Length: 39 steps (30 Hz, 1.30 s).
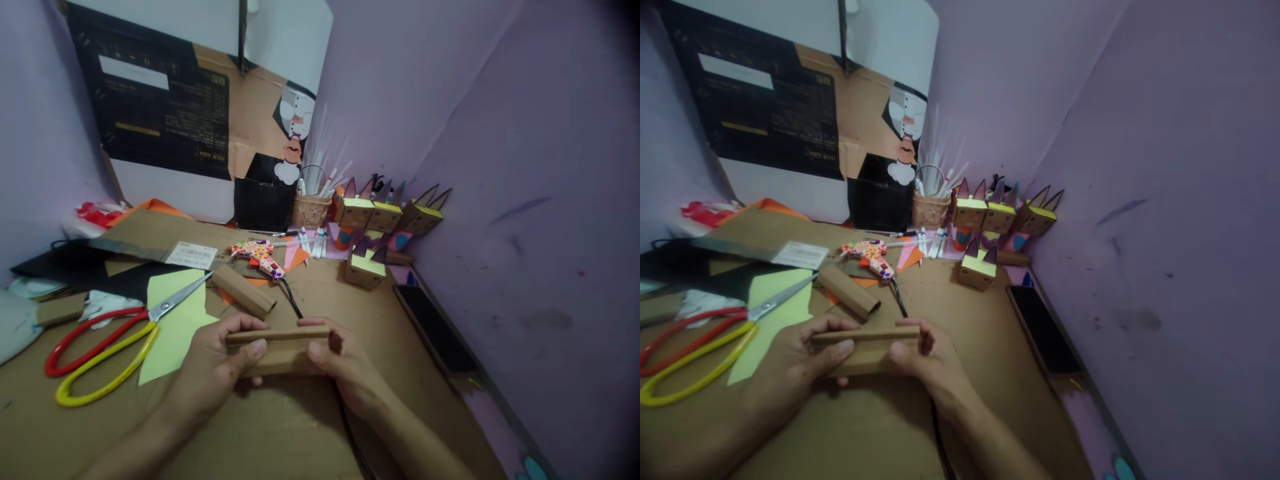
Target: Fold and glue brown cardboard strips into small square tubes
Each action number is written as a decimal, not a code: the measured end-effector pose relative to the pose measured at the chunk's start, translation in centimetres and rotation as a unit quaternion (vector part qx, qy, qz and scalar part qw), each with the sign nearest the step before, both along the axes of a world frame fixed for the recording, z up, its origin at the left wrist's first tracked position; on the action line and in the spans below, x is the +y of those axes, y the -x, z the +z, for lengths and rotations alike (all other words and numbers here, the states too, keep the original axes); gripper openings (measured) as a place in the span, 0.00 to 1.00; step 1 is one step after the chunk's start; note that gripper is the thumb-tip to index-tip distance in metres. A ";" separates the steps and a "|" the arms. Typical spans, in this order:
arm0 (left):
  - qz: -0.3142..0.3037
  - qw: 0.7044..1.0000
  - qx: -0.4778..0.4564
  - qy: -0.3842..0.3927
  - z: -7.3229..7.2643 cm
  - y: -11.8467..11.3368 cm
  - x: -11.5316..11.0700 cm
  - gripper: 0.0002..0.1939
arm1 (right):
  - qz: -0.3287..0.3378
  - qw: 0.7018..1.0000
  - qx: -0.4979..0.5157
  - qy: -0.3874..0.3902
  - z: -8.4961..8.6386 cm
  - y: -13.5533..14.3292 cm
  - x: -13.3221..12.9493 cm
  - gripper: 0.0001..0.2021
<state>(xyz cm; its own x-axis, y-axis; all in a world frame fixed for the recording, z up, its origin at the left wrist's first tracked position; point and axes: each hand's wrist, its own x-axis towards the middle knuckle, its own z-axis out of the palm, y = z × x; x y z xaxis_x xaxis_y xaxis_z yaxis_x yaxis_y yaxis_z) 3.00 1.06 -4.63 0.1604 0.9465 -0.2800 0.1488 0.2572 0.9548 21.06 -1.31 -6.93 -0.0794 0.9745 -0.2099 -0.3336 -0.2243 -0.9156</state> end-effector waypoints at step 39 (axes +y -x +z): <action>-0.261 0.924 -0.278 0.021 -1.3 -0.8 -1.9 0.22 | -0.075 0.965 -0.100 -0.229 1.4 0.6 -0.7 0.22</action>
